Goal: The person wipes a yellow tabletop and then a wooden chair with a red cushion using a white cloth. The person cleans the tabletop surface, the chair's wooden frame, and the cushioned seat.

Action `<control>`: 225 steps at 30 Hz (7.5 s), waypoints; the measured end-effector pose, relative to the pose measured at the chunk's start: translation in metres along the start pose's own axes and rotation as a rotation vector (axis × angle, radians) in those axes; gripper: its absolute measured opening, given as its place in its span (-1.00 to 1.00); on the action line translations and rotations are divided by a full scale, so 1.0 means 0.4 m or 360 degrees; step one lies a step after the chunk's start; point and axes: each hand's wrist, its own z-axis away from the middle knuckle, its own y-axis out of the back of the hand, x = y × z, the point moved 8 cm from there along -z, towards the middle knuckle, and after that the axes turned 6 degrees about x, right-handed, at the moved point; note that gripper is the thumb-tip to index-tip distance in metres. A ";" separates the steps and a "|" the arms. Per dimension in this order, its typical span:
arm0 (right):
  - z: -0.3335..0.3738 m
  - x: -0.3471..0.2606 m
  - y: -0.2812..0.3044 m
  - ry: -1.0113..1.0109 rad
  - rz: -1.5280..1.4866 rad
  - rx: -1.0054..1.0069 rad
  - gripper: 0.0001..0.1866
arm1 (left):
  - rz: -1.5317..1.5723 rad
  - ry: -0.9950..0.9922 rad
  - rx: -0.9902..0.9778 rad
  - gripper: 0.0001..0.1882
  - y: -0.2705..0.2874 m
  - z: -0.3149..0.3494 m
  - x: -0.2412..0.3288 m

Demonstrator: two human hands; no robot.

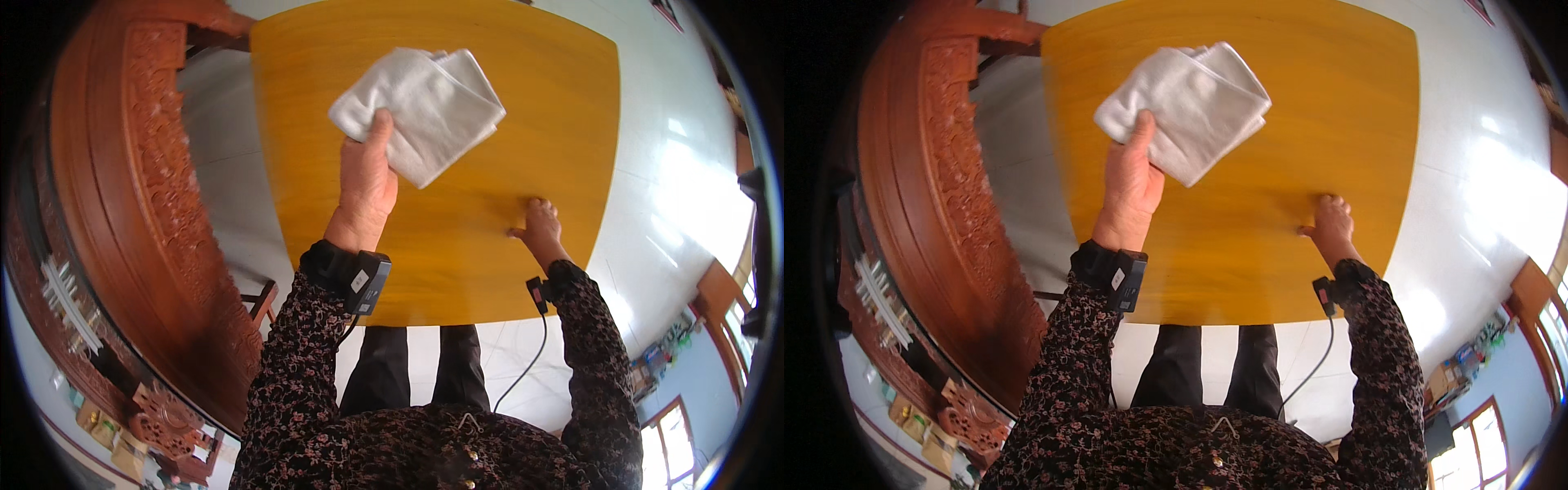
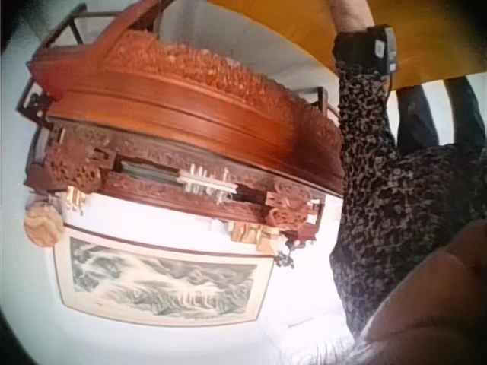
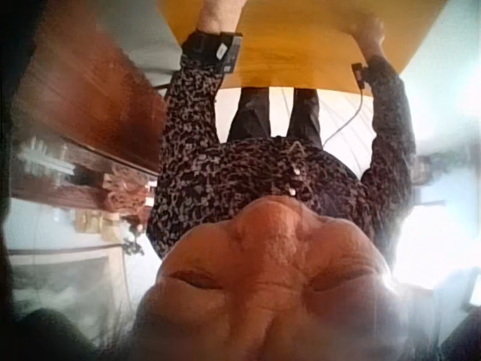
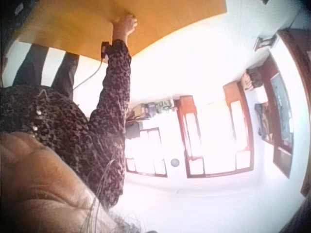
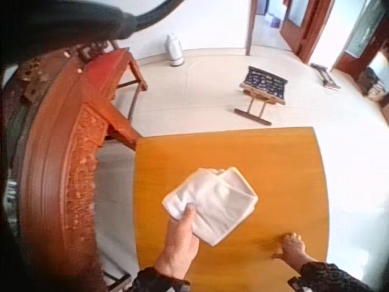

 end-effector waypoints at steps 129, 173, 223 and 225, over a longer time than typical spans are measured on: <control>-0.775 -0.009 0.477 0.0386 -0.0719 0.1365 -0.50 | -0.2874 -0.1111 0.1135 -0.42 0.466 0.025 -0.058; -0.301 -0.828 0.170 0.2192 -0.0213 0.0986 -0.50 | -0.2846 -0.1150 0.1128 -0.43 0.478 0.020 -0.067; 0.187 -0.943 -0.057 0.2167 0.0135 0.0951 -0.41 | -0.2231 -0.0321 0.1163 -0.17 0.966 0.763 -0.171; 0.363 -0.918 -0.165 0.2576 0.0001 0.0475 -0.41 | -0.2155 -0.0277 0.1172 -0.21 0.987 0.820 -0.182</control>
